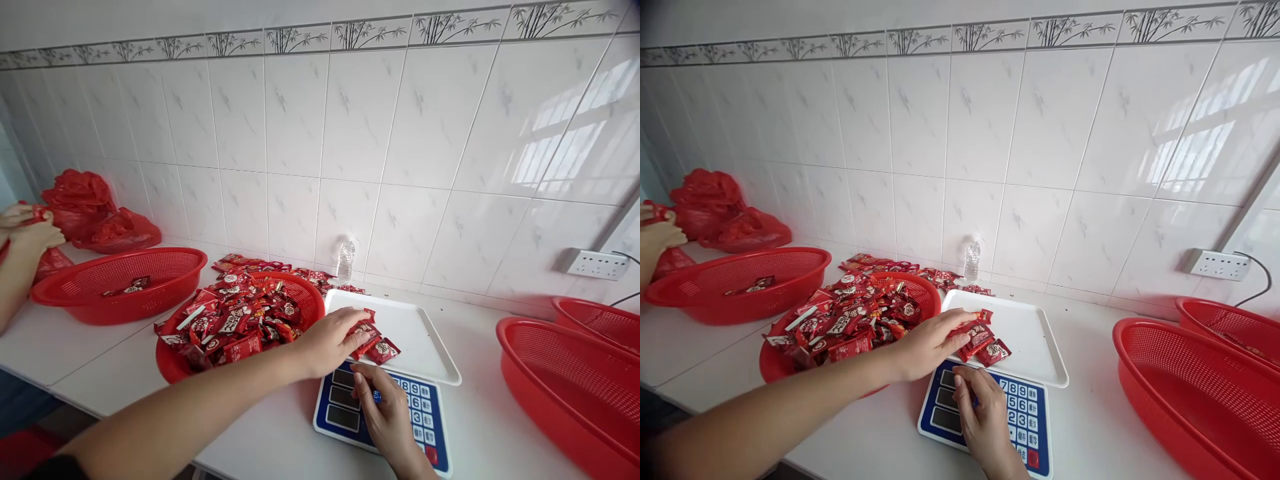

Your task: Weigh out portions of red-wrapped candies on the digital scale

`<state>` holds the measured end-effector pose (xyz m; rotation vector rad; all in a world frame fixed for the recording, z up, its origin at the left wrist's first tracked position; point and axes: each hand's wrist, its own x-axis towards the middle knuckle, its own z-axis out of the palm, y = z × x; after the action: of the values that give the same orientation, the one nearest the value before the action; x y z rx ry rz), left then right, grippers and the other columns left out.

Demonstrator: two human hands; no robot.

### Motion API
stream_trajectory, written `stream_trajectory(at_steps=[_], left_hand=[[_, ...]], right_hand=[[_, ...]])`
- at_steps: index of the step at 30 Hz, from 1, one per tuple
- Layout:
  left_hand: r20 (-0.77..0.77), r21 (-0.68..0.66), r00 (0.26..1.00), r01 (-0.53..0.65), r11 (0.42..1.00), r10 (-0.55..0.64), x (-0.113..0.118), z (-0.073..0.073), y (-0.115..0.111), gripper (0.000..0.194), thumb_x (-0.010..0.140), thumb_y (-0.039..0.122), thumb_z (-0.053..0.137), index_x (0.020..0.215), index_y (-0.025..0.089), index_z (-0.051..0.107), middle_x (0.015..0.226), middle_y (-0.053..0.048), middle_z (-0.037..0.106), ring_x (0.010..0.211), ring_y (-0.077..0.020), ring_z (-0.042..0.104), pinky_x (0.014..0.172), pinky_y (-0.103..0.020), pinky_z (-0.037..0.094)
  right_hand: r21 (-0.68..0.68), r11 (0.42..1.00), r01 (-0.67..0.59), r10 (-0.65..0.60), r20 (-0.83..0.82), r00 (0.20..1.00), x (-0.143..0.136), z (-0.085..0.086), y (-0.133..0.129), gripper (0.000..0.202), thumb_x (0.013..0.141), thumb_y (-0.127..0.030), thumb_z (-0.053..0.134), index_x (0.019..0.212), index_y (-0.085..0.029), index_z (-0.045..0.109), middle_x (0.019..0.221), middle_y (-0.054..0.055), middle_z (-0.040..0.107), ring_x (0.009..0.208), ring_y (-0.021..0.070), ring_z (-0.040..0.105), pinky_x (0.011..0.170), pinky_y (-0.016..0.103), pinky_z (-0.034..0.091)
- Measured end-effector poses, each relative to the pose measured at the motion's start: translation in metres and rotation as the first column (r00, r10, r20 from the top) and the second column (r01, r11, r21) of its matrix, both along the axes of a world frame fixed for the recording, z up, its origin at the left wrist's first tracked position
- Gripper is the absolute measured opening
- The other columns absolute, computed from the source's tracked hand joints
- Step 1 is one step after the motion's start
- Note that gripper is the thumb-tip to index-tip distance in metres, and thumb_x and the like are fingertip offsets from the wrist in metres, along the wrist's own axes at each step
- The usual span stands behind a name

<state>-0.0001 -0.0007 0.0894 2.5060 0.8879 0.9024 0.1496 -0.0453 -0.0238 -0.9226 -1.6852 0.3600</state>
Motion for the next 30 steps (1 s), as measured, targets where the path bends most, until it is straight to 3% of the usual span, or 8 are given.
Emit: stream_trajectory(at_steps=[2,5,9,13,15,19,23,30], left_hand=[[0.204,0.018,0.979,-0.024,1.0,0.02,-0.006,-0.008,-0.022,0.029,0.097,0.028,0.043,0.124,0.022,0.051,0.119,-0.008,0.062,0.109,-0.0188,0.058,0.094,-0.033,0.046],[0.341,0.119,0.94,-0.069,0.99,0.025,-0.016,-0.036,-0.037,0.02,0.096,0.021,0.044,0.113,0.02,0.054,0.099,-0.006,0.065,0.092,-0.0169,0.062,0.084,-0.029,0.05],[0.384,0.221,0.923,-0.107,0.969,0.015,-0.021,-0.08,-0.026,0.017,0.094,0.015,0.044,0.105,0.02,0.055,0.093,-0.005,0.062,0.087,-0.0166,0.06,0.079,-0.028,0.05],[0.376,0.308,0.925,-0.062,0.949,-0.062,-0.022,-0.105,-0.012,0.02,0.092,0.012,0.044,0.108,0.02,0.053,0.093,-0.006,0.062,0.086,-0.017,0.059,0.079,-0.029,0.048],[0.352,0.307,0.93,-0.01,0.952,-0.104,-0.024,-0.11,-0.01,0.02,0.092,0.012,0.045,0.109,0.02,0.053,0.09,-0.005,0.062,0.083,-0.0163,0.059,0.077,-0.028,0.048],[0.376,0.173,0.923,0.022,0.985,-0.086,-0.03,-0.114,-0.014,0.018,0.094,0.015,0.042,0.107,0.019,0.054,0.088,-0.005,0.062,0.079,-0.0152,0.059,0.073,-0.026,0.048],[0.43,0.069,0.9,0.043,0.997,-0.069,-0.029,-0.116,-0.015,0.019,0.096,0.02,0.039,0.106,0.018,0.055,0.085,-0.005,0.062,0.074,-0.0145,0.058,0.069,-0.025,0.047],[0.456,-0.007,0.889,0.054,0.999,-0.045,-0.026,-0.115,-0.012,0.022,0.098,0.027,0.037,0.099,0.018,0.057,0.072,-0.001,0.056,0.064,-0.0128,0.053,0.061,-0.023,0.044]], right_hand=[[0.007,1.0,0.004,-0.004,0.004,1.0,-0.001,-0.001,0.0,0.02,0.095,-0.028,0.046,0.1,-0.022,0.065,0.078,0.002,0.067,0.064,0.0141,0.062,0.06,0.024,0.049],[0.032,0.998,0.053,-0.053,-0.019,0.998,0.0,0.002,0.003,0.02,0.095,-0.029,0.046,0.1,-0.022,0.065,0.079,0.002,0.068,0.067,0.015,0.063,0.064,0.026,0.05],[-0.013,0.982,0.19,-0.19,-0.023,0.982,0.008,0.017,0.014,0.024,0.094,-0.035,0.046,0.104,-0.022,0.063,0.093,0.006,0.069,0.079,0.0182,0.064,0.071,0.029,0.052],[-0.037,0.96,0.276,-0.259,0.243,0.935,0.024,0.038,0.033,0.031,0.092,-0.039,0.048,0.117,-0.025,0.059,0.114,0.008,0.064,0.107,0.0233,0.058,0.089,0.036,0.048],[-0.068,0.952,0.3,-0.25,0.4,0.882,0.03,0.045,0.042,0.038,0.09,-0.042,0.051,0.124,-0.026,0.056,0.125,0.008,0.058,0.12,0.025,0.049,0.098,0.04,0.042],[-0.214,0.926,0.311,-0.129,0.594,0.794,0.027,0.051,0.054,0.056,0.087,-0.053,0.051,0.136,-0.029,0.045,0.14,0.006,0.046,0.132,0.0261,0.037,0.104,0.044,0.033],[-0.292,0.898,0.331,-0.063,0.658,0.75,0.016,0.053,0.059,0.059,0.087,-0.06,0.045,0.139,-0.032,0.041,0.145,0.005,0.04,0.133,0.027,0.035,0.105,0.046,0.028],[-0.265,0.895,0.358,-0.079,0.697,0.713,0.011,0.055,0.065,0.054,0.089,-0.058,0.041,0.137,-0.032,0.043,0.142,0.007,0.043,0.126,0.0282,0.043,0.099,0.046,0.034]])
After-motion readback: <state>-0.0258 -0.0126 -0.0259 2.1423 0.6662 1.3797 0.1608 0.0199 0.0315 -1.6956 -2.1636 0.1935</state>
